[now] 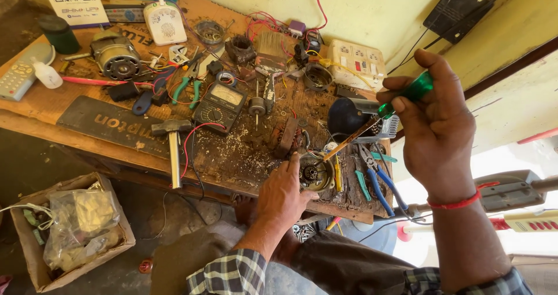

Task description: The person repairs an electric fan motor using a screwdriver and multimeter on a cluttered workbench.

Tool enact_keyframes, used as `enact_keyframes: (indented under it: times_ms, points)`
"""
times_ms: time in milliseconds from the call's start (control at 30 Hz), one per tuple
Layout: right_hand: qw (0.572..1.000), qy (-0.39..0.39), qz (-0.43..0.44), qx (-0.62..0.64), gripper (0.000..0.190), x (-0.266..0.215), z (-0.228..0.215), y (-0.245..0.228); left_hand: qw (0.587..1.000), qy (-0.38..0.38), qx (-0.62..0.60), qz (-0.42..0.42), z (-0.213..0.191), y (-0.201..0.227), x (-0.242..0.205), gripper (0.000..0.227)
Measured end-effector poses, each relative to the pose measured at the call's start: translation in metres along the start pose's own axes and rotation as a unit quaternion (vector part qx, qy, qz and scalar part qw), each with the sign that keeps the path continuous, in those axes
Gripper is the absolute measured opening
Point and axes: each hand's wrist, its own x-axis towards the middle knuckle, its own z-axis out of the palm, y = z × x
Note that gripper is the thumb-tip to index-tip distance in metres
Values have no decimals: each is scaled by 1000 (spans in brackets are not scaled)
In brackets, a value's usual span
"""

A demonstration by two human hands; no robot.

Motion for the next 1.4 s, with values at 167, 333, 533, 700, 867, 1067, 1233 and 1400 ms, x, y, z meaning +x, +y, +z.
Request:
enact_keyframes:
  times_ms: [167,333,533,700,867,1067,1233,1400]
  points:
    - [999,10,-28,-33,48,0,-9,20,1000,21,-10,16,4,-3,2,103]
    - [988,42,-28,-147,46,2,-4,1,1000,-12,-23,-15,-3,6,1,105]
    - [993,13,-43,-111,55,-4,6,-7,1000,17,-8,5,3,0,-2,106]
    - [1000,14,-13,3,56,-5,7,1,1000,1,-2,-8,-1,5,0,105]
    - [996,3,-33,83,51,-5,6,18,1000,-2,-17,-15,-2,3,1,106]
    - [993,36,-34,-104,43,-1,11,-7,1000,-11,-13,-20,-7,8,-1,105]
    - [985,44,0,-164,46,-2,1,-5,1000,0,-11,-3,6,-1,1,104]
    - [993,19,-6,-117,48,-4,-6,-3,1000,7,-18,-1,2,1,-1,106]
